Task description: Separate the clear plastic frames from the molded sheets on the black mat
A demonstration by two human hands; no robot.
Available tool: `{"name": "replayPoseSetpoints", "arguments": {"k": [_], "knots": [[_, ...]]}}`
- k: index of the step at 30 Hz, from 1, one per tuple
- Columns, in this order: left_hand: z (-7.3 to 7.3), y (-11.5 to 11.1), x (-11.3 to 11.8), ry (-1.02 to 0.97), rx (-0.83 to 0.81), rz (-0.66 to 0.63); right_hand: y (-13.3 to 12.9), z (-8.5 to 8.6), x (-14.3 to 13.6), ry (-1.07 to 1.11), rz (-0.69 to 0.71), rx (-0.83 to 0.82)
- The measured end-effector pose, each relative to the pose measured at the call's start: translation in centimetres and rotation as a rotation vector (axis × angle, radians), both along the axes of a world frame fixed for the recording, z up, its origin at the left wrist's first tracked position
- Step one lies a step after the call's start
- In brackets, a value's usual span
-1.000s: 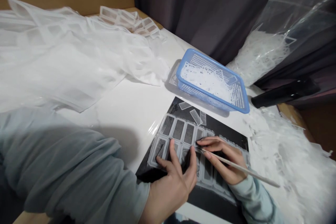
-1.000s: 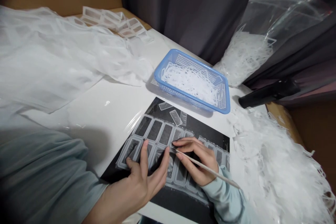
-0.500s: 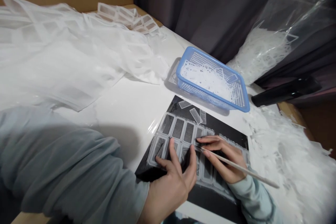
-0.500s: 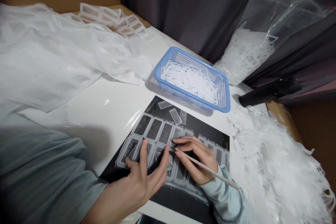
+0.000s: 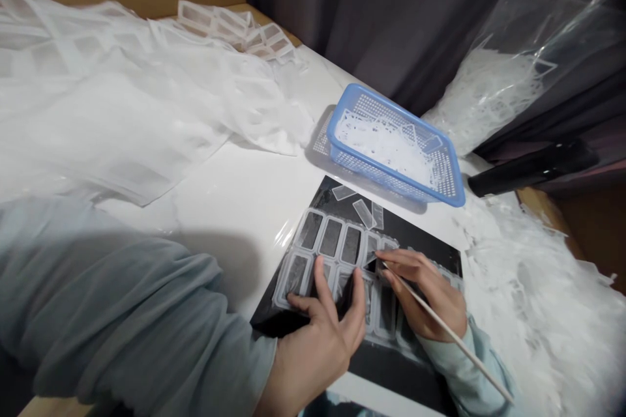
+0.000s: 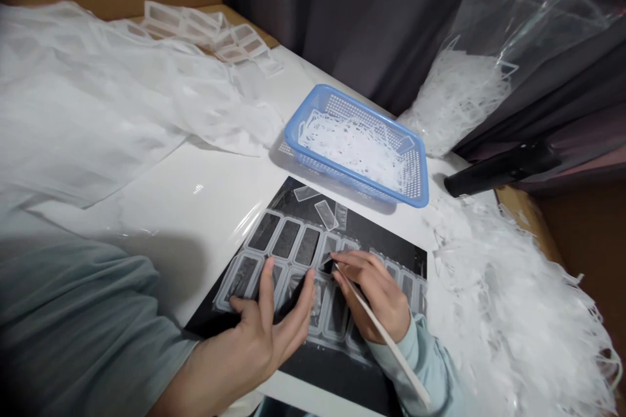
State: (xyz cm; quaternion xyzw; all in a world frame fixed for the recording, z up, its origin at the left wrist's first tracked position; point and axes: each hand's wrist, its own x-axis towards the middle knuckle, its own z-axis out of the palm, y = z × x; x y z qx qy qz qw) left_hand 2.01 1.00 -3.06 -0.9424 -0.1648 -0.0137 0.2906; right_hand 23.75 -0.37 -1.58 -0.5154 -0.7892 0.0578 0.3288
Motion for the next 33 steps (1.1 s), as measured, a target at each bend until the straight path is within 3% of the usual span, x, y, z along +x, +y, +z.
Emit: {"name": "replayPoseSetpoints", "arguments": {"k": [3, 7, 9, 11, 18, 23, 33], "knots": [[0.1, 0.0, -0.1, 0.018, -0.006, 0.003, 0.0, -0.1, 1.3, -0.036, -0.123, 0.061], [0.3, 0.1, -0.2, 0.037, -0.005, -0.013, 0.1, 0.3, 3.7, -0.006, -0.465, 0.239], [0.3, 0.1, -0.2, 0.041, -0.004, -0.008, -0.2, 0.8, 4.7, 0.069, -0.538, 0.228], [0.3, 0.1, -0.1, 0.041, -0.004, 0.008, -0.6, 1.3, 5.1, 0.137, -0.5, 0.135], [-0.2, 0.0, -0.1, -0.041, -0.061, 0.0, -1.8, 0.9, 3.0, 0.243, -0.083, -0.296], [-0.1, 0.1, -0.1, -0.043, -0.045, -0.002, -1.7, 0.1, 2.4, 0.299, -0.079, -0.338], [-0.3, -0.1, 0.0, -0.026, -0.049, 0.02, -1.9, 0.2, 2.4, 0.259, -0.086, -0.329]]}}
